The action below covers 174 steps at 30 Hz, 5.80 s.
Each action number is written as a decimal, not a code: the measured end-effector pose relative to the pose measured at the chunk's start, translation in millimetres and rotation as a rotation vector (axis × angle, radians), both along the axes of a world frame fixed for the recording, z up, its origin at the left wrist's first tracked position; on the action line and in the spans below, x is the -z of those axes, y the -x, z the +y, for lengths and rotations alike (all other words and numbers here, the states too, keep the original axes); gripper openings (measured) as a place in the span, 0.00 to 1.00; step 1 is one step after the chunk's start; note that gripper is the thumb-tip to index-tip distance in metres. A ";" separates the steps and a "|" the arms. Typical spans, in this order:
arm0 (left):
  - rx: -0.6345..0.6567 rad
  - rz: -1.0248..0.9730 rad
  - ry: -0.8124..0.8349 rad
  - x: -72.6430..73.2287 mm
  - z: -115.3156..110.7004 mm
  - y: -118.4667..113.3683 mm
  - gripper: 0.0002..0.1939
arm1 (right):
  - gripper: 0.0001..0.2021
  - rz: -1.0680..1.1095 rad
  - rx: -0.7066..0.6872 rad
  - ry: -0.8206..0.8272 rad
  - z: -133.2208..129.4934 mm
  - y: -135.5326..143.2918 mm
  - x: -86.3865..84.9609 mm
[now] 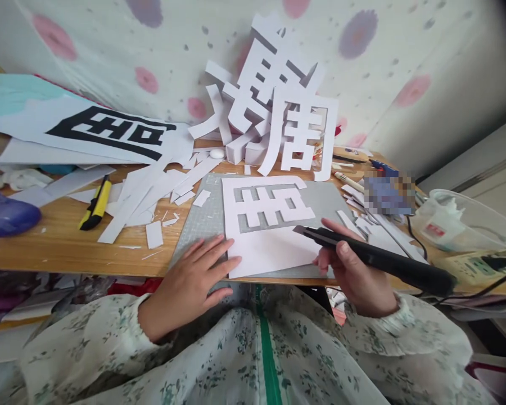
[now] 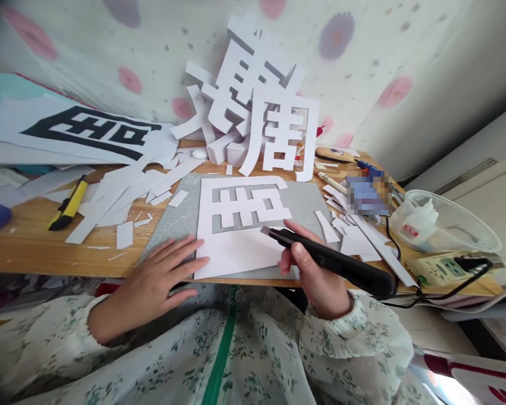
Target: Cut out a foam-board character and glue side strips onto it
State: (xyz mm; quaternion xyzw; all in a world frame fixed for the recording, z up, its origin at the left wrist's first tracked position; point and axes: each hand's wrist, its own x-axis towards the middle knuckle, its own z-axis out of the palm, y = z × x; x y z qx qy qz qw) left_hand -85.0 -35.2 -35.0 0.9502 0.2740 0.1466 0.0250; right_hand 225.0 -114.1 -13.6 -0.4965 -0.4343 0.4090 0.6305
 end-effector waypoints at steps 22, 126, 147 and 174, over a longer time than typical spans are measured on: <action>-0.007 -0.061 -0.099 16.1 -1.0 -1.3 0.22 | 0.14 0.021 0.107 0.169 67.8 116.9 4.9; -0.030 0.019 -0.125 12.7 5.0 2.2 0.27 | 0.13 -0.257 0.081 0.228 62.5 8.6 12.9; 0.003 0.013 -0.134 18.9 9.5 8.7 0.28 | 0.13 -0.275 0.100 0.184 55.8 -30.1 14.1; 0.027 0.071 -0.124 23.4 15.2 16.0 0.28 | 0.13 -0.210 0.206 0.170 45.8 -69.5 22.4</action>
